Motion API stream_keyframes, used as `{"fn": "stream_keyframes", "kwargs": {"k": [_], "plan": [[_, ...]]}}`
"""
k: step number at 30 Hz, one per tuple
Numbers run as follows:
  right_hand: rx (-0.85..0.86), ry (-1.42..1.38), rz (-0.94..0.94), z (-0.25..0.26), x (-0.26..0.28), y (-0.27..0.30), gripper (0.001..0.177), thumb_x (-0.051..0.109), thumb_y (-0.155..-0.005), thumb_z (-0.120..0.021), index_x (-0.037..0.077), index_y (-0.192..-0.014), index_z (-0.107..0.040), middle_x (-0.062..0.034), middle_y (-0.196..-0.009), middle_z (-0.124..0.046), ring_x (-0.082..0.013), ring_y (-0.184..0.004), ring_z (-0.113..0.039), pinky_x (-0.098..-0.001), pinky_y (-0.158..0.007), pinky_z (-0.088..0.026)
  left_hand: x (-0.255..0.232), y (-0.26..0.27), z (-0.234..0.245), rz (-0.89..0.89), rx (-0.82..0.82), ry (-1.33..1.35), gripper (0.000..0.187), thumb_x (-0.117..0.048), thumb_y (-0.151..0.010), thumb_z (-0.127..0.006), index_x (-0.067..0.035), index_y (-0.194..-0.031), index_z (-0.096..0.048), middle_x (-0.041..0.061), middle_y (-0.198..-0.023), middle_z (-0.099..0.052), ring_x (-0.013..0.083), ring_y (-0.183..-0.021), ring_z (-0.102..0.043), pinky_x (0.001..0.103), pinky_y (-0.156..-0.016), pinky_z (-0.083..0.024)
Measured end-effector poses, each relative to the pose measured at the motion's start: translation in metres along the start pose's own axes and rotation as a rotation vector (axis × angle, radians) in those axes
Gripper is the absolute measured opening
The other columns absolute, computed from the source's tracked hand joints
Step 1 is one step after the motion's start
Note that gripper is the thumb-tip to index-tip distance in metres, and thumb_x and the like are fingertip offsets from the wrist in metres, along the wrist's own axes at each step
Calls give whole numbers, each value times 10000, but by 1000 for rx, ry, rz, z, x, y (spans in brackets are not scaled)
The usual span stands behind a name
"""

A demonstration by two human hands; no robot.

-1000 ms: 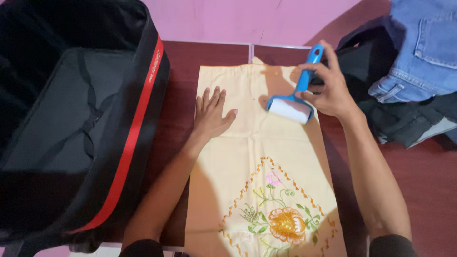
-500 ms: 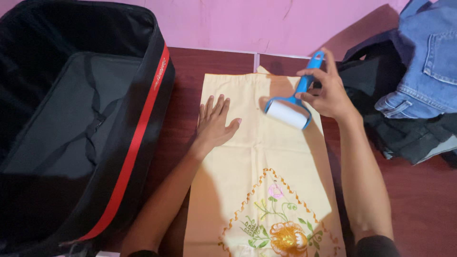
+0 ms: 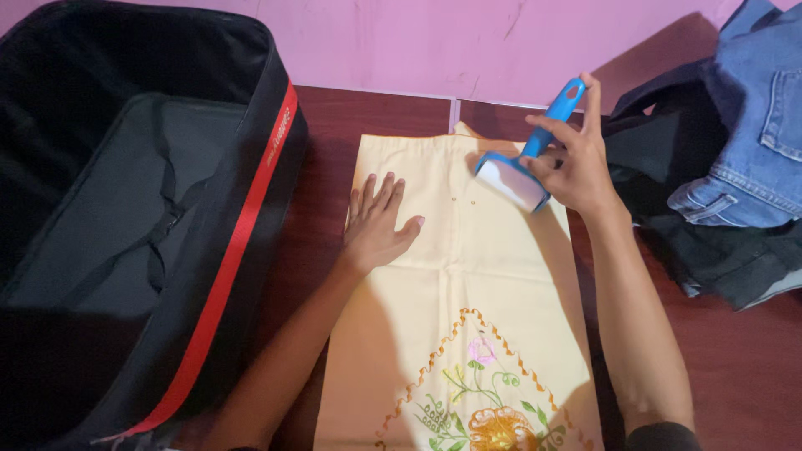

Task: The person uses a lint roller to clean a cream-colored embroidered shirt laid on a table, then folds it and places it into an open suitcase. They then pick up a green-and-white striped shirt and begin rolling it with the lint roller.

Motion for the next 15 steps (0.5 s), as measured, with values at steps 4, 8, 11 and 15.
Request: {"fn": "stream_keyframes", "kwargs": {"k": [4,8,11,15], "plan": [[42,-71,-86,-7,-10,0,495,-100,-834,-806,8,-1303,-695,-220,-1750,-31,-242,-1077,-760,-280,-860,-618,1,-2,-1,16,25,-21,852,-575,-929,-534,-51,-1568,-329,173,-1671,-237,394,-1555,-97,578,-1230,-69],[-41,70,35,-6,-2,3,448,-80,-850,-874,14,-1263,-730,-219,-1728,4,-273,-1132,-767,-290,-851,-621,1,-1,-2,30,23,-20,848,-575,-940,-526,-55,-1577,-322,162,-1674,-237,377,-1564,-94,575,-1234,-72],[55,-21,-57,-15,-8,1,565,-25,-766,-951,19,-1284,-731,-213,-1730,-67,-325,-1268,-683,-313,-886,-610,2,-3,0,41,30,-11,852,-581,-932,-526,-66,-1578,-318,149,-1674,-232,368,-1561,-90,571,-1232,-74],[-19,-6,36,-9,0,5,511,-83,-813,-875,4,-1293,-722,-240,-1723,-46,-346,-1242,-707,-332,-914,-615,0,-2,0,44,47,-24,846,-581,-938,-524,-71,-1582,-321,145,-1680,-227,365,-1568,-86,570,-1239,-78]]}}
Point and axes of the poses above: each hand's wrist, its own y-axis away from the middle knuckle, its own z-axis out of the back of the hand, x = y × z, the point moved 8 cm from there along -y, towards the middle knuckle
